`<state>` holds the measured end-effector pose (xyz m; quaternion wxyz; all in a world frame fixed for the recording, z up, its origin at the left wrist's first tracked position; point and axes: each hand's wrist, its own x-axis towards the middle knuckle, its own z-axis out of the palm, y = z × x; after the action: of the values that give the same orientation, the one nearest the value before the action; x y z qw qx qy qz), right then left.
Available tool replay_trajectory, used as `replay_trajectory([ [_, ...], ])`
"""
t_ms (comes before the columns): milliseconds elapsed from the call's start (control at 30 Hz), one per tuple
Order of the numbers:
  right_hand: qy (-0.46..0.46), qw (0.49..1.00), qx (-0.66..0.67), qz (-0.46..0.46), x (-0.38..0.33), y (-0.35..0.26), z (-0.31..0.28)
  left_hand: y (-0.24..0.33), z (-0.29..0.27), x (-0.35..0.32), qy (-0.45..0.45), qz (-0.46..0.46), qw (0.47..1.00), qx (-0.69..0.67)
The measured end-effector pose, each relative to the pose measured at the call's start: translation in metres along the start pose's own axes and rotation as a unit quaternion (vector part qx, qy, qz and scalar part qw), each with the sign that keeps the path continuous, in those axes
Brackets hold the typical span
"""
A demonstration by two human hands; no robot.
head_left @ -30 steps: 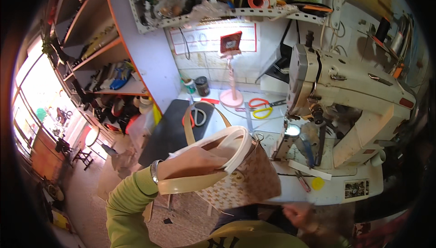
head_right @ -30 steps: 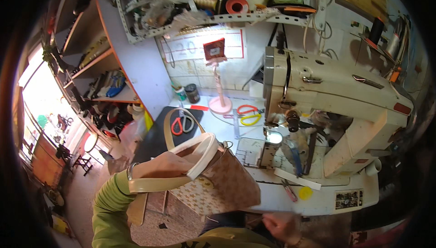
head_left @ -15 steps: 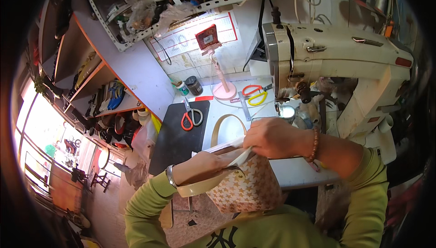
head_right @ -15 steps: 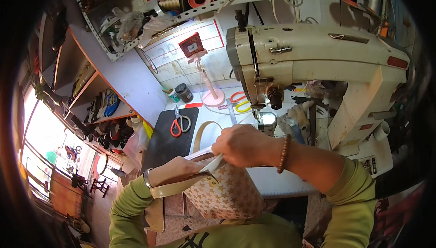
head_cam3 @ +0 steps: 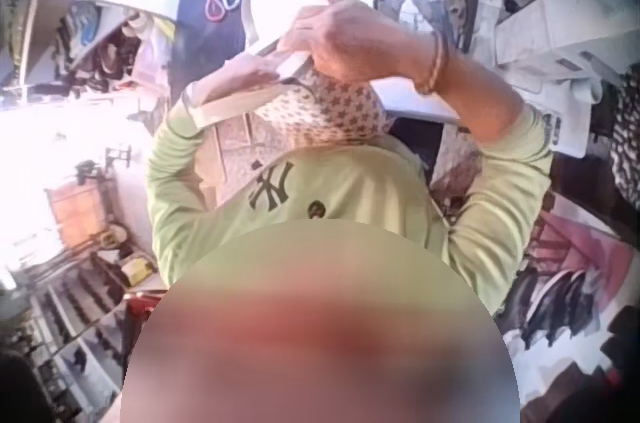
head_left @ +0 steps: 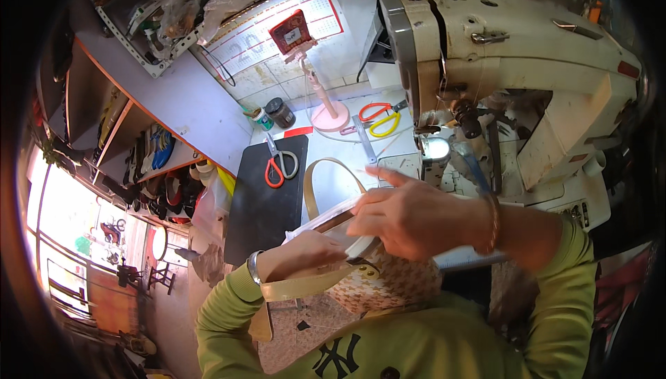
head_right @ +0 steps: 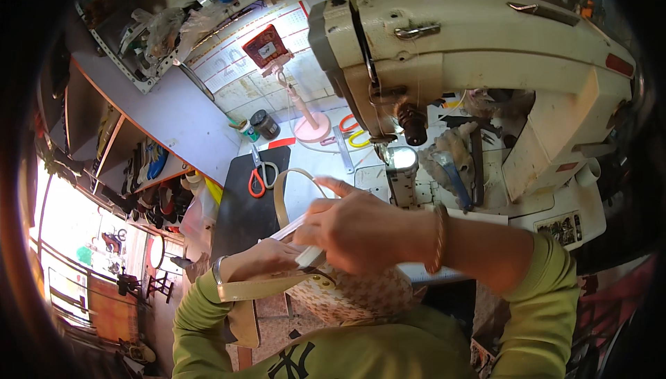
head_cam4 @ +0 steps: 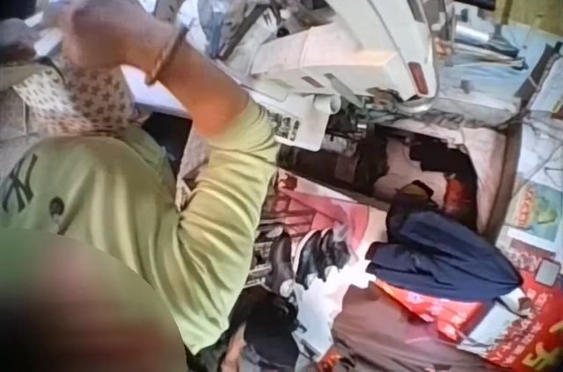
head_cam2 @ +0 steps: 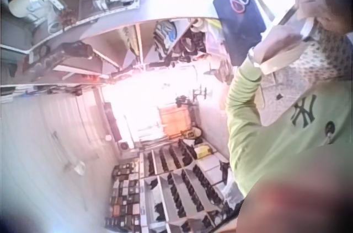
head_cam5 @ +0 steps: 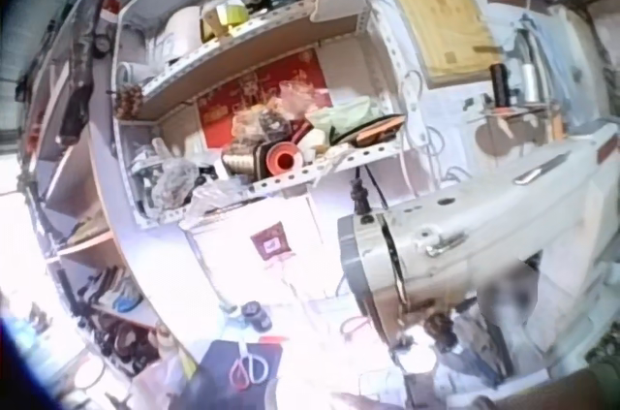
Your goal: The person aligns a white fabric strip along the top edge of a patterned tote bag and sews it using a sewing machine. They repeatedly adjust the bag and strip, guide the fabric under the needle, and trim excess material with scissors.
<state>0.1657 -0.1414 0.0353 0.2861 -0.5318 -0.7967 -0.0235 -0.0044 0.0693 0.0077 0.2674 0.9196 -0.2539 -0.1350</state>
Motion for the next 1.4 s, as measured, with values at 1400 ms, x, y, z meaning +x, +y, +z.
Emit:
replay_trajectory([
  [1400, -0.268, 0.806, 0.416, 0.325, -0.020, 0.086, -0.008, 0.005, -0.015, 0.047, 0.027, -0.319, 0.881, -0.347],
])
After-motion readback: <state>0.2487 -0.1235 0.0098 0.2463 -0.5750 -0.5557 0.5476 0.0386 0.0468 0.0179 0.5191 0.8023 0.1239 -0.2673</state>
